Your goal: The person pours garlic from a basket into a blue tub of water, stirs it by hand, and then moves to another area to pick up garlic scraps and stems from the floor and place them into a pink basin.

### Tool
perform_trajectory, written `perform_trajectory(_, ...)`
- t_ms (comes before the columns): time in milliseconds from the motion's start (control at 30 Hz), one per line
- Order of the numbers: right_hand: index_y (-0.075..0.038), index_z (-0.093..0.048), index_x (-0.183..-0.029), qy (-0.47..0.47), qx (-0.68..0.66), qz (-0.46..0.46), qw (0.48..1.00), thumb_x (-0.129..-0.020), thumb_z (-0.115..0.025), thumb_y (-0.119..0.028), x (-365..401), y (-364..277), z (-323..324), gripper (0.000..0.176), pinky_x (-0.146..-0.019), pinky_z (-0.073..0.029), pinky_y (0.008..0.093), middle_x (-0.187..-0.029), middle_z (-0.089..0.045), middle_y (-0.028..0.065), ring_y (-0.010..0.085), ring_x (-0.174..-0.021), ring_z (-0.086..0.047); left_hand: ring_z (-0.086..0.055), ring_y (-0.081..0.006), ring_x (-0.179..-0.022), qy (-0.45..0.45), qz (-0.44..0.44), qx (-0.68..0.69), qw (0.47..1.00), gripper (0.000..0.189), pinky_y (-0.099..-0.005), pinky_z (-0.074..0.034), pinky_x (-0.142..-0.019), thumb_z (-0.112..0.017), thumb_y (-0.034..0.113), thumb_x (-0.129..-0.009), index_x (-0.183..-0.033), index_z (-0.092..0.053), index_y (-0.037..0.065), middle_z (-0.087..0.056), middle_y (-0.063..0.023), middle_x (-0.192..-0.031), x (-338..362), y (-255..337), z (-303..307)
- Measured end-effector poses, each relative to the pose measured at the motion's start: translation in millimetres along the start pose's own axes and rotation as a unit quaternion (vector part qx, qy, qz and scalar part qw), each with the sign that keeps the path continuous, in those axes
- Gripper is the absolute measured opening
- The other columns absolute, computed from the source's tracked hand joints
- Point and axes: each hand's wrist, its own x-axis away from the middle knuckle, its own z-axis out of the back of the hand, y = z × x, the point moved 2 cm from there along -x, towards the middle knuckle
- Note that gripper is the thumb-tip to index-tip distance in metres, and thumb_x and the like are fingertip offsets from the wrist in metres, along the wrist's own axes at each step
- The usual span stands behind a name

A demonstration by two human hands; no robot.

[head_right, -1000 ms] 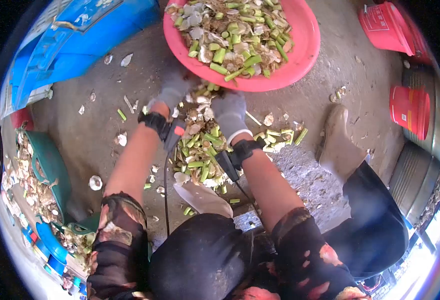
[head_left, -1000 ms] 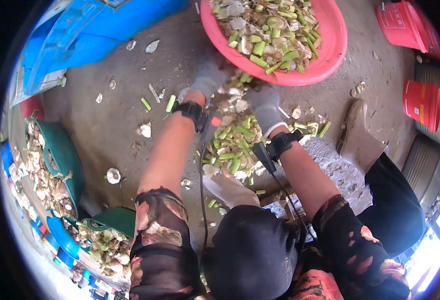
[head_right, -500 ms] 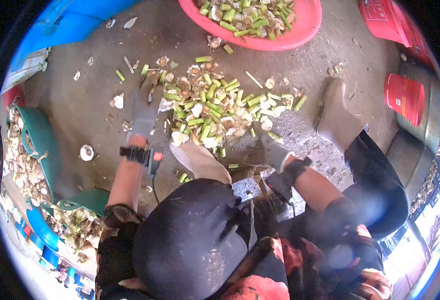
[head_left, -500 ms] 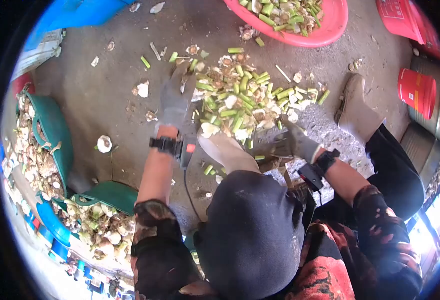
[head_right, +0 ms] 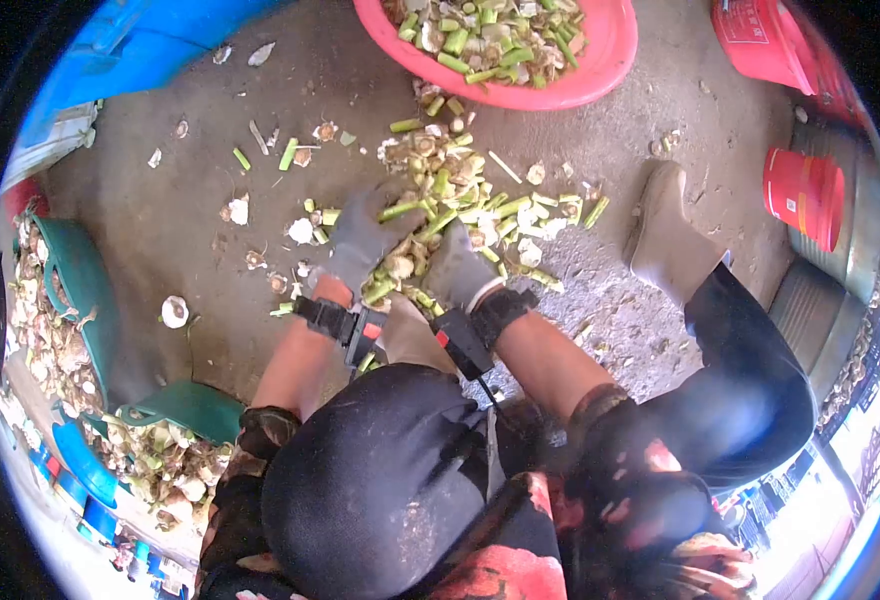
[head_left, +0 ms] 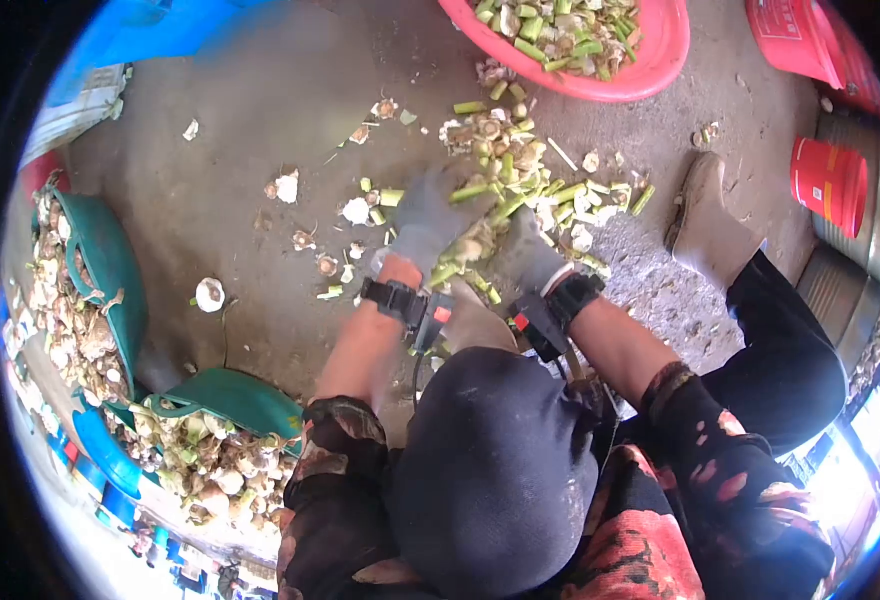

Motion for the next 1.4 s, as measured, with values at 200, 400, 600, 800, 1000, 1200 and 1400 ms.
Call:
perform_trajectory(200, -0.008, -0.046, -0.12, 0.102, -0.099, -0.037, 0.989, -0.086, -0.043, -0.047, -16, -10, 12, 0.052, -0.08, -0.05, 0.0344, -0.11, -0.055, 0.0122, 0.0218, -0.094, -0.058, -0.053, -0.0297, -0.095, 0.056, -0.094, 0.055, 0.993, 0.032, -0.042, -0.045, -0.078, -0.069, 0.039, -0.068, -0.093, -0.063, 0.02, -0.057, -0.0071, -0.104, -5, 42, 18)
perform_trajectory(400, -0.005, -0.054, -0.101, -0.194, -0.229, -0.05, 0.953, -0.083, -0.045, -0.049, -81, -170, 2, 0.049, -0.082, -0.048, 0.0342, -0.091, -0.06, 0.0099, 0.026, -0.092, -0.057, -0.062, -0.023, -0.085, 0.063, -0.243, 0.014, 0.968, 0.033, -0.0339, -0.048, -0.076, -0.066, 0.03, -0.076, -0.1, -0.061, 0.008, -0.063, -0.0109, -0.098, -110, 152, 79)
perform_trajectory(600, 0.001, -0.052, -0.104, 0.099, -0.111, -0.028, 0.988, -0.088, -0.043, -0.038, -54, -236, 25, 0.043, -0.099, -0.037, 0.0407, -0.105, -0.056, 0.0168, 0.0293, -0.104, -0.052, -0.04, -0.0294, -0.116, 0.241, -0.297, 0.069, 0.921, 0.063, -0.0342, -0.033, -0.098, -0.067, 0.036, -0.074, -0.125, -0.045, 0.007, -0.039, -0.0141, -0.13, -91, 135, 140)
perform_trajectory(800, -0.001, -0.048, -0.108, 0.118, 0.172, -0.288, 0.935, -0.09, -0.043, -0.025, 56, -68, 53, 0.03, -0.092, -0.042, 0.0394, -0.104, -0.056, 0.0134, 0.029, -0.097, -0.054, -0.05, -0.0266, -0.11, 0.315, 0.166, 0.075, 0.931, 0.051, -0.0348, -0.039, -0.092, -0.057, 0.027, -0.085, -0.126, -0.043, 0.0, -0.046, -0.0198, -0.126, 125, -135, 104)
perform_trajectory(1000, -0.009, -0.042, -0.12, -0.147, 0.522, -0.083, 0.836, -0.095, -0.036, -0.022, 89, 100, 120, 0.029, -0.085, -0.048, 0.0368, -0.113, -0.051, 0.009, 0.021, -0.097, -0.055, -0.054, -0.0337, -0.102, 0.145, 0.44, -0.147, 0.874, 0.061, -0.0394, -0.041, -0.087, -0.066, 0.035, -0.073, -0.12, -0.047, 0.001, -0.054, -0.0242, -0.111, 206, -157, 15)
perform_trajectory(1200, -0.004, -0.047, -0.117, 0.093, 0.172, -0.216, 0.957, -0.083, -0.056, -0.025, 39, 49, 40, 0.041, -0.075, -0.047, 0.0337, -0.102, -0.054, 0.0111, 0.0257, -0.087, -0.055, -0.053, -0.0336, -0.105, 0.156, 0.257, -0.066, 0.951, 0.064, -0.0391, -0.043, -0.087, -0.067, 0.03, -0.072, -0.124, -0.044, 0.001, -0.052, -0.0226, -0.116, 91, -67, 10)
perform_trajectory(1400, -0.01, -0.044, -0.121, -0.005, 0.092, -0.11, 0.99, -0.084, -0.052, -0.043, -7, -10, 2, 0.05, -0.081, -0.047, 0.0372, -0.106, -0.05, 0.0079, 0.0222, -0.095, -0.053, -0.052, -0.0333, -0.107, 0.077, 0.263, -0.04, 0.961, 0.055, -0.0391, -0.041, -0.09, -0.065, 0.027, -0.073, -0.118, -0.048, 0.0, -0.055, -0.0213, -0.113, 50, -16, 53)
